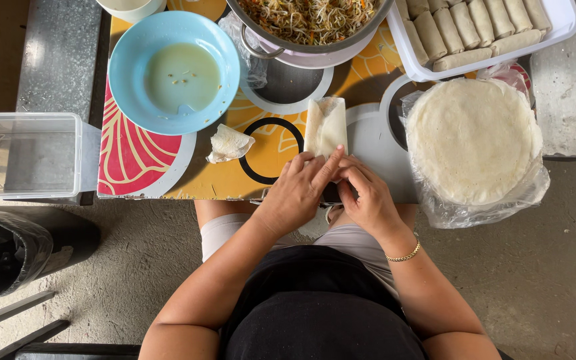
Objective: The person prepares spring rolls by separating thin circular wrappers and adding a vegetable filling of bean sprouts and carrots, then rolling and folding them into tight cylinders.
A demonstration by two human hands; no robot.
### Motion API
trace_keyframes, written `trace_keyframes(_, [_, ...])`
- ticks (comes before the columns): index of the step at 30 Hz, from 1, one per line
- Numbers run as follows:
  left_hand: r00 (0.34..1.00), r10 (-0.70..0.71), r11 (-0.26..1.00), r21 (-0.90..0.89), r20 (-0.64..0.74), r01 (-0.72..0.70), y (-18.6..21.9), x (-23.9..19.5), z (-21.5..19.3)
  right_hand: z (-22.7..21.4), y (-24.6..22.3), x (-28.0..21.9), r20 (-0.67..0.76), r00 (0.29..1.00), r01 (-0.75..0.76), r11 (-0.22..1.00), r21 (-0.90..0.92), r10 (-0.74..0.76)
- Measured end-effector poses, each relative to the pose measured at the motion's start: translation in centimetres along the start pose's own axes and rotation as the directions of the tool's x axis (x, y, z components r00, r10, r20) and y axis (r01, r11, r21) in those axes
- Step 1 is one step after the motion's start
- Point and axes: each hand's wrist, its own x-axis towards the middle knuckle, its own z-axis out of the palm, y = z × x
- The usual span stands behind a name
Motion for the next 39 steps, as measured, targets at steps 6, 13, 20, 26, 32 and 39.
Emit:
trace_keyframes(6, [0.996, 0.041, 0.987, -0.151, -0.073, -0.052, -1.0, -0.4, -1.9, -0.8, 0.8, 0.7, 0.157, 0.983, 0.105, 0.991, -0.085, -0.091])
trace_keyframes(13, [0.993, -0.081, 0.967, -0.249, -0.091, 0.056, -1.4, -0.2, -1.0, -0.9, 2.9, 1.4, 0.214, 0.976, 0.046, 0.996, -0.070, -0.031])
trace_keyframes(20, [0.985, -0.111, 0.971, -0.226, -0.130, 0.080, -2.6, 1.9, -1.0, -0.8, 2.5, 2.7, 0.054, 0.998, 0.047, 0.994, -0.103, -0.041])
trace_keyframes(26, [0.957, -0.110, 0.967, -0.251, -0.267, 0.041, -4.2, 3.3, 0.1, 0.1, 3.1, 3.8, -0.022, 0.998, 0.049, 0.978, -0.201, -0.054])
trace_keyframes(32, [0.953, -0.064, 0.982, -0.191, -0.296, 0.006, -4.0, 2.2, 0.2, -1.2, 2.6, 3.7, 0.033, 0.998, 0.056, 0.994, -0.097, -0.053])
trace_keyframes(39, [0.983, 0.026, 0.987, -0.150, -0.183, -0.054, -3.4, 1.9, -1.8, -1.3, 3.0, 3.4, 0.109, 0.992, 0.081, 0.986, -0.143, -0.066])
